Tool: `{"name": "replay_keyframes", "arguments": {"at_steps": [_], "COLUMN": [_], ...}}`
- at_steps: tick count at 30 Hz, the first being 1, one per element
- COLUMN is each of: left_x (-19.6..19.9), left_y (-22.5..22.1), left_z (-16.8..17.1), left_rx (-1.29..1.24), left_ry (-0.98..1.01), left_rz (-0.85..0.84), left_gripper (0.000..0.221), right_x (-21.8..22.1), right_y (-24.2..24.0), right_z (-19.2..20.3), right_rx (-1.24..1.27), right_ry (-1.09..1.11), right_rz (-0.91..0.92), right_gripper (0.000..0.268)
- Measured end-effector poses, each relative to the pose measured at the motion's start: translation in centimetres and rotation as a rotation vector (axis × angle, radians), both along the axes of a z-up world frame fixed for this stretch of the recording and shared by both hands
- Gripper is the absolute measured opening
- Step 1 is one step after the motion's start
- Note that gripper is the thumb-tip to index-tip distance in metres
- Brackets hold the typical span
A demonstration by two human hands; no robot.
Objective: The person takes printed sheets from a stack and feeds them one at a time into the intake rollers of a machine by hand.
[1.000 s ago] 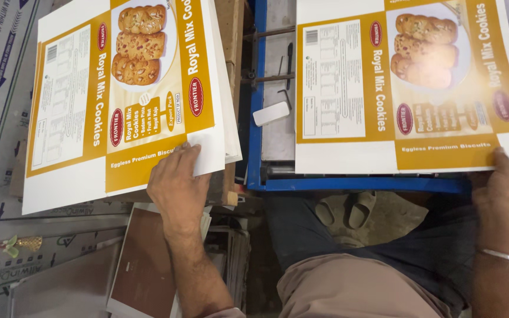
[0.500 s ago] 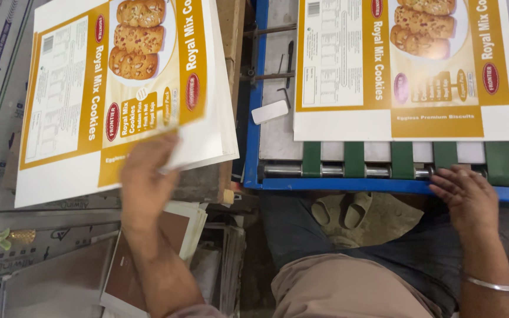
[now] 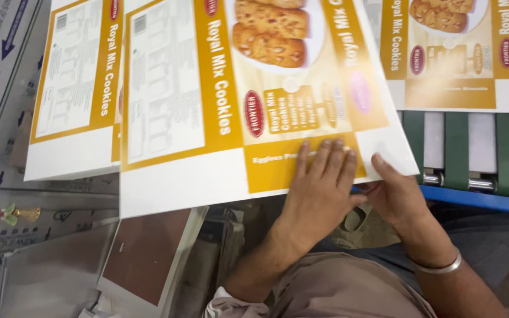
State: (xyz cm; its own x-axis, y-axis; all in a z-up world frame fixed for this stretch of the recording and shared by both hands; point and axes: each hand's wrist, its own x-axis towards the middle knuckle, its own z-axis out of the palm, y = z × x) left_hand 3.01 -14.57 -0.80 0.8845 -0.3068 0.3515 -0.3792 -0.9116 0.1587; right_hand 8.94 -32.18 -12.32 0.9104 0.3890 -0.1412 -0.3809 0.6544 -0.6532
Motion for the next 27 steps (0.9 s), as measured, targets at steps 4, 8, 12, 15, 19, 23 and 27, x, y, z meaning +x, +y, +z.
{"name": "replay_keyframes", "arguments": {"at_steps": [4,8,12,15,19,23,27], "left_x": [-1.5,-2.8,-1.6,-1.4,-1.1,-0.7,-0.5], "left_y": [2.6,8.3,13.8,16.2,17.1,17.6,17.6], "left_z": [0.8,1.3,1.1,0.4,0.0,0.0,0.1], "left_rx": [0.026,0.134,0.189,0.213,0.171,0.14,0.123], "left_ry": [0.042,-0.023,-0.104,-0.114,-0.198,-0.22,-0.239], "left_rz": [0.004,0.247,0.431,0.464,0.415,0.425,0.431], "left_gripper": [0.073,0.068,0.059,0.05,0.046,0.047,0.046], "right_x": [1.5,4.9,6.7,7.7,8.5,8.4,6.1], "right_y": [-2.2,-9.4,-18.1,-23.1,-26.7,-26.9,-27.2], "right_z": [0.8,-4.6,-12.9,-18.5,-21.6,-22.1,-22.1], "right_rx": [-0.225,-0.322,-0.312,-0.208,-0.311,-0.376,-0.426], "right_ry": [0.092,-0.064,-0.116,-0.074,-0.068,-0.052,-0.043], "right_rz": [-0.25,-0.496,-0.544,-0.536,-0.527,-0.516,-0.524], "right_gripper": [0.051,0.047,0.046,0.049,0.05,0.051,0.052]}}
